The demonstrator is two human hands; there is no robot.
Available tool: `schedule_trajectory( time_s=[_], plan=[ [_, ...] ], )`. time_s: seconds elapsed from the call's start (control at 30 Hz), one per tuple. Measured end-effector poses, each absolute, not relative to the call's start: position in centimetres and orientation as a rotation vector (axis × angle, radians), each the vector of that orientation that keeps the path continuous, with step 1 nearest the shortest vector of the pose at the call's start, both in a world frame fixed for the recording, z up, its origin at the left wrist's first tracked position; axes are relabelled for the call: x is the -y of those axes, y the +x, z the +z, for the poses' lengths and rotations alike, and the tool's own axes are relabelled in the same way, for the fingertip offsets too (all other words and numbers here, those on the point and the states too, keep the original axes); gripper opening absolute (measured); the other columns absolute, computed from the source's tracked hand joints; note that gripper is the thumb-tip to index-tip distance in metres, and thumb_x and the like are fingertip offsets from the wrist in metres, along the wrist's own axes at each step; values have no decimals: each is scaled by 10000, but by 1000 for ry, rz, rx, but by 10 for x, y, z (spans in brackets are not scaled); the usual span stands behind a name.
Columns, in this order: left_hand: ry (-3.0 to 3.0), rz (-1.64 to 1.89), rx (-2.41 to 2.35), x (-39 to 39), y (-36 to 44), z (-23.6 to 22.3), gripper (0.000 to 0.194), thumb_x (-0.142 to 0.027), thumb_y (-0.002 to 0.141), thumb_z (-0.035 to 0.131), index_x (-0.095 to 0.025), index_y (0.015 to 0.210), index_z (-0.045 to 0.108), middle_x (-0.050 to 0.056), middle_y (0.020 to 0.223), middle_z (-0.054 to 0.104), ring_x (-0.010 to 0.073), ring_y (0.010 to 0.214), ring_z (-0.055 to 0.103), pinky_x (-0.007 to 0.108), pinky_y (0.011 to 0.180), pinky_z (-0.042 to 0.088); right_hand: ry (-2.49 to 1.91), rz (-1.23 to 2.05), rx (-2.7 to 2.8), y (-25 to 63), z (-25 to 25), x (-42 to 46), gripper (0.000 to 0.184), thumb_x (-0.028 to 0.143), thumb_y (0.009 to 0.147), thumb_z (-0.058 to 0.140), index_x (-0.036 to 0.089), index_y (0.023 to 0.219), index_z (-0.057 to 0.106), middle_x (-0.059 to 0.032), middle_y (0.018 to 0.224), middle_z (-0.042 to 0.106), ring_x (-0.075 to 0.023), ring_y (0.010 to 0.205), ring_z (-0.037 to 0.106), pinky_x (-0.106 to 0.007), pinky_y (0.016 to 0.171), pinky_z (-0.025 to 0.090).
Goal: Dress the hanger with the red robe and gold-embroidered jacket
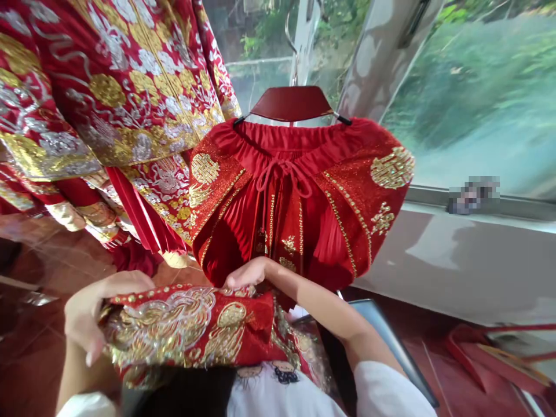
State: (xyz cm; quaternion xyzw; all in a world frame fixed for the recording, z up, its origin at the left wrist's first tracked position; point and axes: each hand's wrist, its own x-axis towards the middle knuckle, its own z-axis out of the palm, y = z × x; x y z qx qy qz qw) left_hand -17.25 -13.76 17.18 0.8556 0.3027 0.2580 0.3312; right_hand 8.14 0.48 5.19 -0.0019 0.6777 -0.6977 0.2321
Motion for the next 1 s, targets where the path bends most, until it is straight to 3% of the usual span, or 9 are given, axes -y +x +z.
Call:
schedule_trajectory(
  time_s=[0.07, 0.17, 0.3, 0.4, 0.5, 0.67, 0.77, 0.9, 1.0],
  plan=[
    [2186, 550, -801, 140, -186, 178, 591, -515, 497, 872, -345, 1049, 749, 60, 880, 763, 262, 695, 723, 328, 637, 591, -120, -1722, -1844, 69, 56, -1, 668, 664, 471, 826, 85, 749, 642, -25, 715, 673, -160, 730, 641, -235, 697, 507],
    [2019, 576, -1054, 133, -210, 180, 432, -483, 543, 856, -334, 942, 781, 37, 772, 757, 231, 583, 692, 292, 506, 543, -56, -1854, -1885, 53, 66, 7, 451, 348, 514, 888, 93, 770, 619, 22, 695, 637, -105, 667, 585, -211, 660, 487],
    [1976, 916, -1347, 106, -248, 189, 378, -604, 520, 821, -257, 662, 774, 55, 547, 681, 196, 430, 583, 292, 409, 442, 204, -2467, -2135, 44, 103, 10, 438, 160, 533, 796, 128, 922, 596, 28, 790, 622, -72, 680, 555, -192, 642, 471],
    [2020, 1344, -1659, 70, -259, 208, 386, -584, 574, 790, -207, 620, 724, 13, 517, 631, 119, 452, 494, 238, 441, 390, 273, -2769, -2431, 38, 156, 5, 508, 184, 569, 733, 169, 1048, 564, -7, 920, 623, -111, 800, 591, -243, 723, 513],
    [2053, 1790, -1921, 28, -247, 225, 274, -435, 684, 692, -162, 711, 688, -14, 635, 655, 91, 576, 484, 222, 563, 425, 282, -2313, -2901, 29, 206, 3, 454, 243, 649, 704, 163, 1077, 575, -45, 988, 630, -160, 904, 595, -311, 811, 518],
    [2052, 2120, -1776, -36, -220, 225, 179, -271, 727, 555, -150, 784, 674, 19, 761, 688, 122, 694, 565, 255, 689, 455, 856, -823, -3308, 20, 237, -1, 200, 254, 833, 548, 111, 951, 624, -76, 795, 609, -170, 747, 562, -346, 739, 471],
    [2018, 2179, -1553, -79, -209, 221, 190, -316, 765, 529, -165, 712, 630, 27, 725, 665, 143, 704, 580, 266, 726, 462, 1130, -291, -3393, 25, 245, -15, 285, 298, 944, 429, 109, 916, 641, -87, 760, 594, -175, 729, 553, -381, 764, 440],
    [1912, 1779, -1140, -130, -179, 216, 329, -480, 815, 537, -172, 707, 577, 39, 730, 664, 156, 728, 605, 273, 728, 486, 1132, 47, -3507, 42, 261, -42, 211, 244, 924, 523, 95, 877, 665, -105, 914, 631, -181, 917, 558, -391, 955, 357],
    [1790, 1482, -954, -146, -164, 211, 442, -602, 762, 625, -176, 664, 553, 18, 616, 627, 156, 615, 585, 267, 614, 485, 1143, -200, -3525, 55, 262, -50, 208, 254, 928, 534, 107, 849, 659, -66, 856, 638, -145, 814, 547, -327, 855, 380]
  ],
)
